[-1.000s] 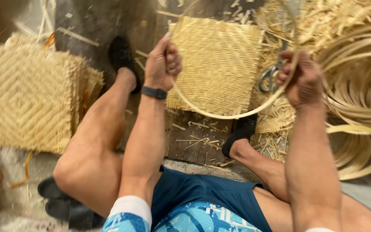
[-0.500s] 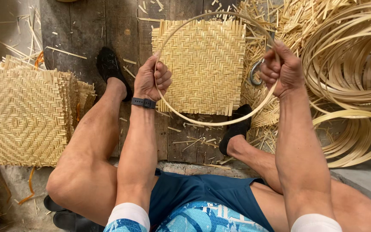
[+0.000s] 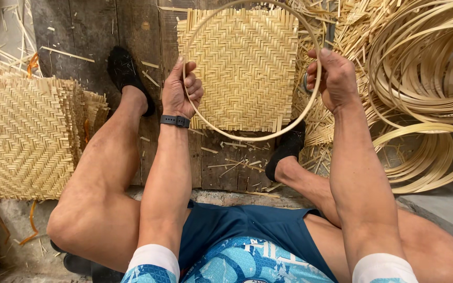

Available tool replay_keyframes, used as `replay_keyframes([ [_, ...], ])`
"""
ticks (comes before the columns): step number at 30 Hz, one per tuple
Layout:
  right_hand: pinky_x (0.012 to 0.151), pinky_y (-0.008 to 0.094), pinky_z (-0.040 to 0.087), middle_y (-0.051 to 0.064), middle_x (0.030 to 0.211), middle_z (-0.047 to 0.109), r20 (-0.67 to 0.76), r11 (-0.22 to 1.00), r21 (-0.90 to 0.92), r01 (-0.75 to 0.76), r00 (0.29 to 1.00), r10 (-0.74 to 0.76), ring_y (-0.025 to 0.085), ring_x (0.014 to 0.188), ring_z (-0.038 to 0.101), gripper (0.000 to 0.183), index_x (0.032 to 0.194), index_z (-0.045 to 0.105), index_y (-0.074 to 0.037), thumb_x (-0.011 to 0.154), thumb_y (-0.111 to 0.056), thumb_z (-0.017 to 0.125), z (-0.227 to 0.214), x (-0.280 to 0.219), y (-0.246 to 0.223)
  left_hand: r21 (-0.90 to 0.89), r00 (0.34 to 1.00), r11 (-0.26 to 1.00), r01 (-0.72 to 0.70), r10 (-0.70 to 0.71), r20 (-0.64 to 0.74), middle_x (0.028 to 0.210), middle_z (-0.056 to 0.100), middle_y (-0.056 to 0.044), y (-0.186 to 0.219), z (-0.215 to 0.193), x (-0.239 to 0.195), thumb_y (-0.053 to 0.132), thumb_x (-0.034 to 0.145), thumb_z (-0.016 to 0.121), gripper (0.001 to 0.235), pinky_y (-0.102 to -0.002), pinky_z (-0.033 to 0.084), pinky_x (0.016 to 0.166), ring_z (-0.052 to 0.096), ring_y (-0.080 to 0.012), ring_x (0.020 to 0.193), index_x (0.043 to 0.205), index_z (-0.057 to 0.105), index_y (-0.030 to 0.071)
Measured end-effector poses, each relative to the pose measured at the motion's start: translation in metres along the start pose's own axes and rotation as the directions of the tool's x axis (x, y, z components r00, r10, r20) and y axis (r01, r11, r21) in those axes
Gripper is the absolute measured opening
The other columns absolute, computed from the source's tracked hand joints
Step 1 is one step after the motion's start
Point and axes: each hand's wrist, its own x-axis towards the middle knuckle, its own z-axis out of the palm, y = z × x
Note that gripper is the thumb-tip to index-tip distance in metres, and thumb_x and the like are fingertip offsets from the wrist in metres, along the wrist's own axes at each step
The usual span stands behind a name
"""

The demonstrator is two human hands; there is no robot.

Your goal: The person places a woven mat over a circular bamboo frame, secures it, and uses shears to trim the excess matting around the frame edge. The person repeats this process for multiple units, stacking the finished bases.

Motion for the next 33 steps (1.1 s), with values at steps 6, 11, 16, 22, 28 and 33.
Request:
replay_keyframes([
  [6, 0.033, 0.025, 0.027, -0.005, 0.051, 0.042, -0.167, 0.98, 0.049, -0.195, 0.965, 0.2, 0.007, 0.039, 0.036, 0.044, 0.074, 0.06, -0.012, 0.1, -0.043, 0.075, -0.002, 0.015, 0.001, 0.137, 0.982, 0.972, 0.189, -0.188, -0.018, 0.051, 0.051, 0.002, 0.002, -0.01, -0.003, 0.033, 0.104, 0.066, 0.036, -0.024, 0.032, 0.035, 0.04, -0.0085, 0.041, 0.08, 0.065, 0.006],
  [11, 0.037, 0.023, 0.034, -0.001, 0.058, 0.05, -0.076, 0.988, -0.018, -0.155, 0.985, 0.154, 0.008, 0.044, 0.043, 0.032, 0.09, 0.069, -0.006, 0.104, -0.035, 0.071, 0.004, 0.012, -0.016, 0.104, 0.997, 0.992, 0.072, -0.076, 0.029, 0.054, 0.052, 0.003, 0.004, -0.012, -0.001, 0.036, 0.103, 0.067, 0.035, -0.023, 0.036, 0.037, 0.044, -0.0076, 0.043, 0.089, 0.069, 0.004],
  [16, 0.058, 0.022, 0.065, 0.002, 0.084, 0.073, -0.177, 0.965, -0.236, -0.114, 0.982, 0.073, 0.011, 0.069, 0.073, 0.026, 0.114, 0.059, -0.008, 0.09, -0.006, 0.07, 0.028, 0.016, -0.002, 0.099, 0.965, 0.966, -0.238, 0.247, -0.091, 0.064, 0.057, 0.002, -0.006, -0.023, 0.019, 0.039, 0.096, 0.068, 0.031, -0.021, 0.038, 0.036, 0.049, -0.006, 0.046, 0.116, 0.074, 0.016],
  [22, 0.071, 0.026, 0.062, 0.006, 0.093, 0.078, -0.324, 0.758, -0.627, -0.179, 0.945, -0.045, 0.013, 0.078, 0.073, 0.019, 0.108, 0.079, -0.008, 0.089, -0.009, 0.079, 0.025, 0.037, 0.06, 0.804, 0.792, 0.527, -0.276, 0.598, -0.12, 0.089, 0.066, 0.001, -0.015, -0.061, 0.062, 0.024, 0.097, 0.074, 0.025, -0.028, 0.057, 0.058, 0.063, -0.0097, 0.071, 0.115, 0.074, 0.006],
  [28, 0.077, 0.031, 0.06, 0.006, 0.092, 0.078, -0.331, 0.664, -0.736, -0.132, 0.926, -0.182, 0.015, 0.08, 0.072, 0.018, 0.105, 0.081, -0.011, 0.087, -0.009, 0.082, 0.015, 0.055, 0.108, 0.999, 0.838, 0.014, -0.036, 0.546, 0.023, 0.09, 0.061, -0.01, -0.014, -0.087, 0.079, 0.001, 0.082, 0.075, 0.047, -0.039, 0.054, 0.075, 0.063, -0.0234, 0.079, 0.126, 0.075, 0.016],
  [33, 0.081, 0.032, 0.058, 0.007, 0.094, 0.079, -0.327, 0.619, -0.767, -0.17, 0.933, -0.148, 0.016, 0.081, 0.072, 0.018, 0.105, 0.081, -0.013, 0.088, -0.01, 0.081, 0.013, 0.055, 0.113, 0.994, 0.846, -0.112, 0.01, 0.53, 0.052, 0.09, 0.069, -0.012, -0.008, -0.084, 0.075, -0.007, 0.086, 0.066, 0.049, -0.039, 0.053, 0.075, 0.066, -0.0249, 0.081, 0.127, 0.076, 0.018],
])
